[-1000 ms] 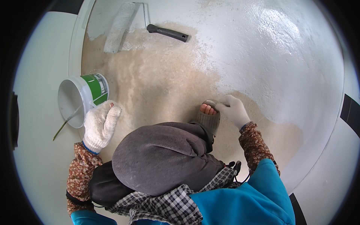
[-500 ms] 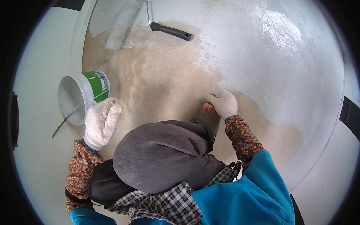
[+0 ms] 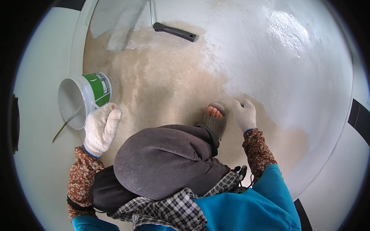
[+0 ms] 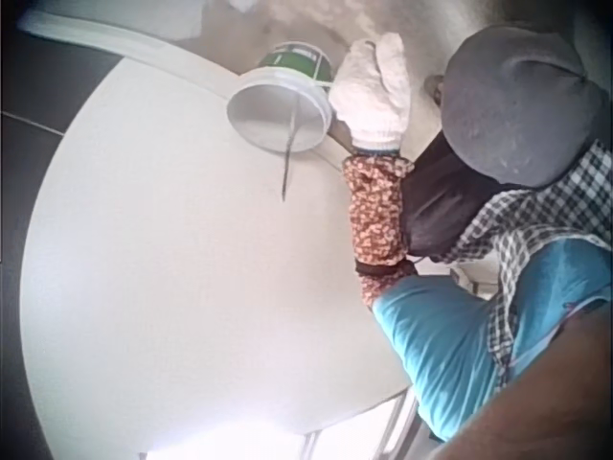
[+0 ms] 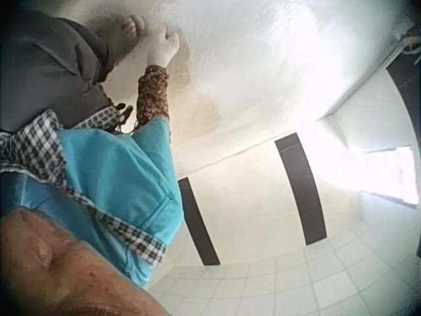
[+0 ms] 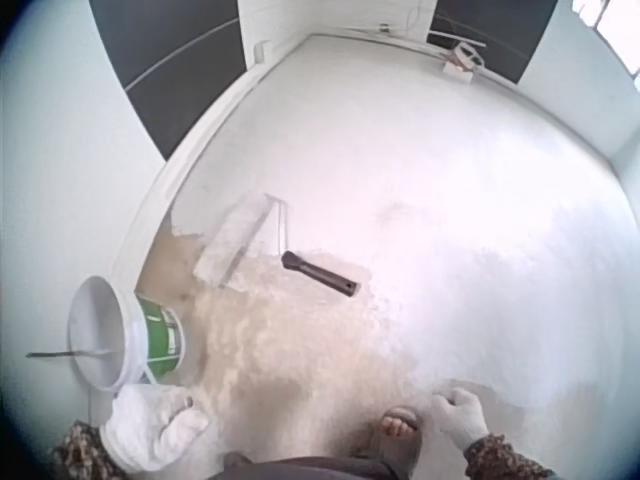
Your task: Apply white paint to the floor using a paint roller.
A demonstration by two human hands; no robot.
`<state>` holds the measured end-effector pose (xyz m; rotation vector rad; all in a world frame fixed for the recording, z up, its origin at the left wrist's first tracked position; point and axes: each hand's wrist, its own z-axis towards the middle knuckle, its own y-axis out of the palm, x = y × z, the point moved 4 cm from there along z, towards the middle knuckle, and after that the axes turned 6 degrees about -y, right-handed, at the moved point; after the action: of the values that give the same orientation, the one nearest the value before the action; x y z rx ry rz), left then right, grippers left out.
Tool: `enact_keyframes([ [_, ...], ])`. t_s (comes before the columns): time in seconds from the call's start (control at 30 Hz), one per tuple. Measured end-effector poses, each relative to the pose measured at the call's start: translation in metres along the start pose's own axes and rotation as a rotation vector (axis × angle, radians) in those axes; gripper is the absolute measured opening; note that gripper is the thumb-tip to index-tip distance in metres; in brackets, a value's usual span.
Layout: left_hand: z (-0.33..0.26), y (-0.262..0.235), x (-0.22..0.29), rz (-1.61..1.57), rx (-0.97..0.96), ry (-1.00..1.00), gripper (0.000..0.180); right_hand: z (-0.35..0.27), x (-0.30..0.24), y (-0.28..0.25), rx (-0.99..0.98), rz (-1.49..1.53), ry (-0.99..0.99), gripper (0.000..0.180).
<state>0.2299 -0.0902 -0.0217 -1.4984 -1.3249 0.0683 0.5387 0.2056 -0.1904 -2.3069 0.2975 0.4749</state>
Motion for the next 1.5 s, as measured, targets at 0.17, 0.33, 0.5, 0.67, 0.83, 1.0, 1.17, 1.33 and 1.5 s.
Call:
enact_keyframes([
  [0.17, 0.002, -0.001, 0.005, -0.036, 0.014, 0.069, 0.041, -0.011, -0.042, 0.029, 0.002, -0.047, -0.444, 0.033],
  [0.33, 0.000, -0.002, 0.004, -0.018, 0.025, 0.025, 0.042, 0.005, -0.060, 0.049, -0.257, -0.210, -0.157, 0.031],
  [0.5, -0.004, -0.007, 0.002, 0.015, 0.037, 0.032, 0.043, 0.013, -0.025, 0.040, -0.284, 0.030, -0.068, 0.029],
  [0.67, -0.002, -0.004, -0.003, 0.003, 0.036, 0.028, 0.043, -0.004, 0.024, 0.001, -0.080, -0.141, -0.044, 0.032],
  [0.83, 0.001, -0.001, 0.001, -0.004, 0.045, 0.080, 0.044, -0.034, -0.008, 0.007, -0.039, 0.234, -0.352, 0.017],
  [1.0, -0.002, -0.002, -0.002, 0.033, 0.018, 0.025, 0.045, -0.049, -0.048, 0.028, -0.194, 0.226, -0.493, 0.022],
  [1.17, -0.005, -0.008, -0.002, 0.026, 0.007, -0.004, 0.040, -0.054, -0.052, 0.035, -0.272, 0.323, -0.475, 0.024],
  [1.33, -0.001, -0.008, -0.001, 0.035, -0.073, 0.016, 0.037, -0.056, -0.069, 0.046, -0.249, 0.005, -0.795, 0.025],
  [1.5, -0.016, -0.013, -0.003, 0.094, 0.200, 0.201, 0.050, -0.063, -0.092, 0.066, -0.398, -0.025, -0.776, 0.023],
])
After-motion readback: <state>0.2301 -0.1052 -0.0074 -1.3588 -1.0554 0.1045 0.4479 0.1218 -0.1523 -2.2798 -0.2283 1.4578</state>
